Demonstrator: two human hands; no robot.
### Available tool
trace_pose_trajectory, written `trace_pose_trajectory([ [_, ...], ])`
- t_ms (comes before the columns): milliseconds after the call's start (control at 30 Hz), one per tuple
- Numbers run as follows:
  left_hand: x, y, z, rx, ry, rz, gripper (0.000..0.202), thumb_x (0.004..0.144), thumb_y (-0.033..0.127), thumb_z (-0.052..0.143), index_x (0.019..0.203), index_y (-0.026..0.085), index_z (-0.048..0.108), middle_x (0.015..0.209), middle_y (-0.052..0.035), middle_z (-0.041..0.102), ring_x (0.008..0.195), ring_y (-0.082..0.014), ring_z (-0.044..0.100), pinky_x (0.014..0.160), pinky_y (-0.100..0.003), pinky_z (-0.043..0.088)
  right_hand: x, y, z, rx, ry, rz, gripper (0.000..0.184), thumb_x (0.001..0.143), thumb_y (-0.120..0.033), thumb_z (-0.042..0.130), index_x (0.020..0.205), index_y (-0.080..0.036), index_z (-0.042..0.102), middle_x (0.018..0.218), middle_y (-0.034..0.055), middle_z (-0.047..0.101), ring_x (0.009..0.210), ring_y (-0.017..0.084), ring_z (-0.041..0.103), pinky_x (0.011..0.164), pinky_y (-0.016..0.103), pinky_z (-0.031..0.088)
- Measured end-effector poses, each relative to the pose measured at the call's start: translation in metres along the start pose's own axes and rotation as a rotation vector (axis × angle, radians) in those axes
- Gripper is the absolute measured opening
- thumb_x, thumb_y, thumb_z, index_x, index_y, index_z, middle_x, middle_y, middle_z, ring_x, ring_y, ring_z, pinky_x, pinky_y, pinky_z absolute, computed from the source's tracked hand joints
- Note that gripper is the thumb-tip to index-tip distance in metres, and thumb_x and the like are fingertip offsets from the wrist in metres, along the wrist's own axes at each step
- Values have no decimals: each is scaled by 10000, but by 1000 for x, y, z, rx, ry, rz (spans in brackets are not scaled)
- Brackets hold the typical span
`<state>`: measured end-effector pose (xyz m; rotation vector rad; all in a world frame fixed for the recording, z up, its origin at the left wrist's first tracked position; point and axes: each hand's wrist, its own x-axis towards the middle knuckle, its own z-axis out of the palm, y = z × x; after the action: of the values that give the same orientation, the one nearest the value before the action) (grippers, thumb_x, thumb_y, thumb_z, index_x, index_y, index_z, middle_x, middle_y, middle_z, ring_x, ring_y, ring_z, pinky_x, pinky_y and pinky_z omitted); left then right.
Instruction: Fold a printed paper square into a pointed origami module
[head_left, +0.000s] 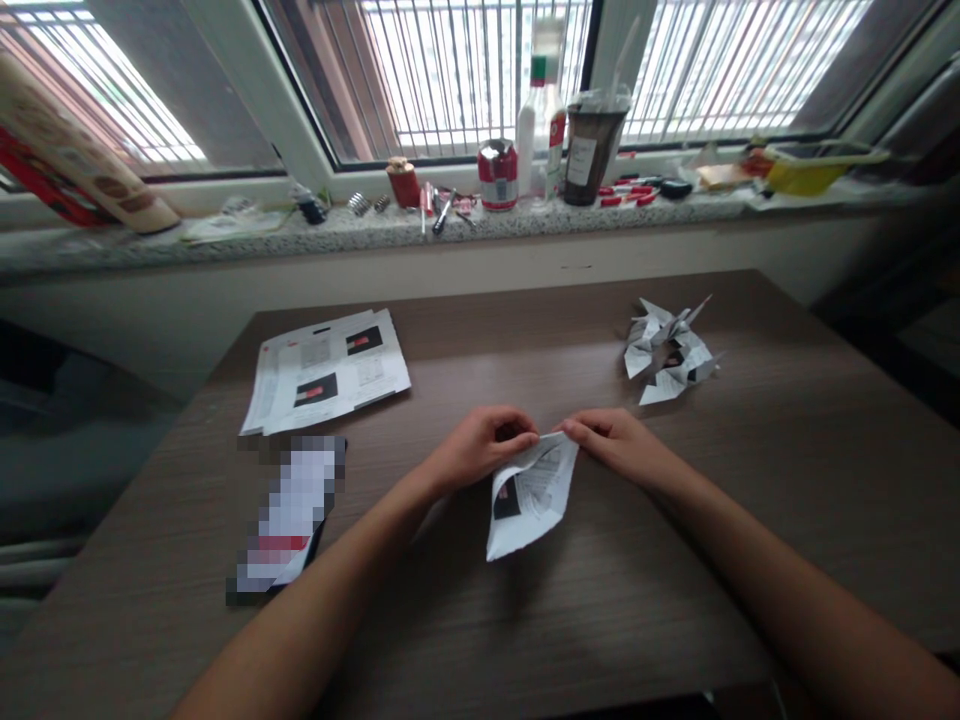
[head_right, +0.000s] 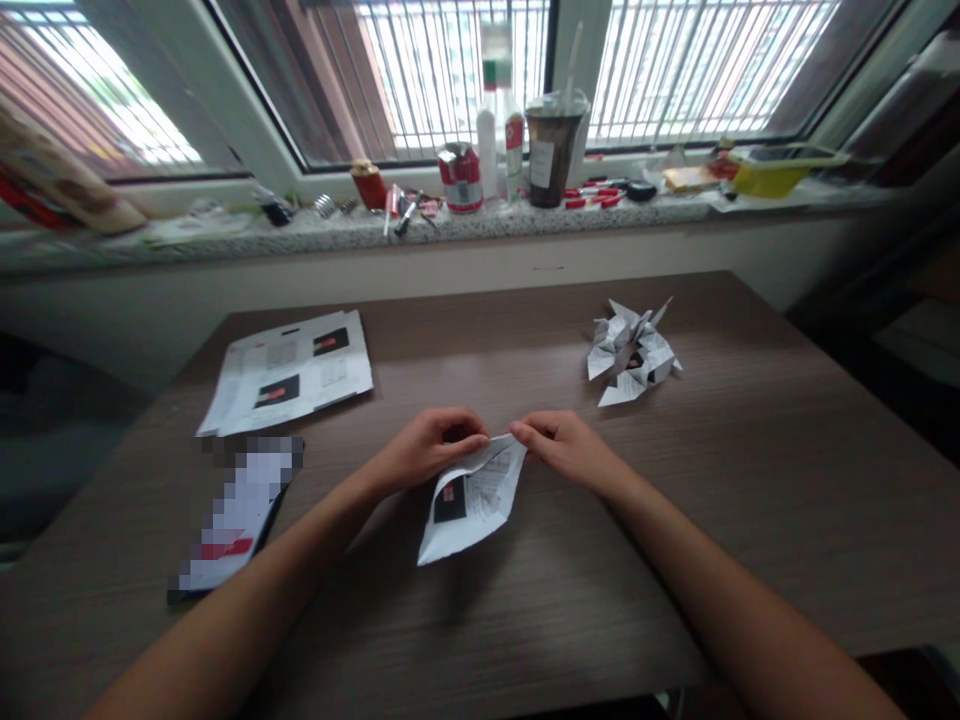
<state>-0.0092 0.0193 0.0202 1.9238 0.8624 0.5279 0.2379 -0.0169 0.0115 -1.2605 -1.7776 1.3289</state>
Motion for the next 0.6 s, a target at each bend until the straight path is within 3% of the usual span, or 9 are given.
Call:
trace_pose_trajectory([
  [133,0,-2,4,-6,-18,-11,200,939,332,673,911,151,753,853,-34,731,781,-157,641,712,-245,460,1,-1,2,-87,-26,-22,268,933,-438,672,982,-199,785,946,45,779,865,210,684,756,306,493],
  [333,1,-5,7,-44,18,-29,220,943,348,677,904,146,753,840,-39,729,774,-161,643,707,-248,470,3,3,5,-165,48,-34,217,924,-392,675,909,-198,771,866,37,758,800,197,667,735,305,480],
  [500,2,-5,0,-118,152,-27,359,1039,451,522,1072,155,723,1001,-91,749,908,-201,688,793,-293,520,5,10,-3,-93,176,29,265,891,-436,687,892,-179,749,860,59,755,781,212,673,704,319,494],
  [600,1,-2,-7,-140,187,-71,404,1027,514,529,1142,166,700,1104,-117,740,961,-230,703,820,-329,541,7,17,-9,-57,254,75,285,874,-457,692,878,-176,734,841,62,740,765,211,662,712,331,498],
])
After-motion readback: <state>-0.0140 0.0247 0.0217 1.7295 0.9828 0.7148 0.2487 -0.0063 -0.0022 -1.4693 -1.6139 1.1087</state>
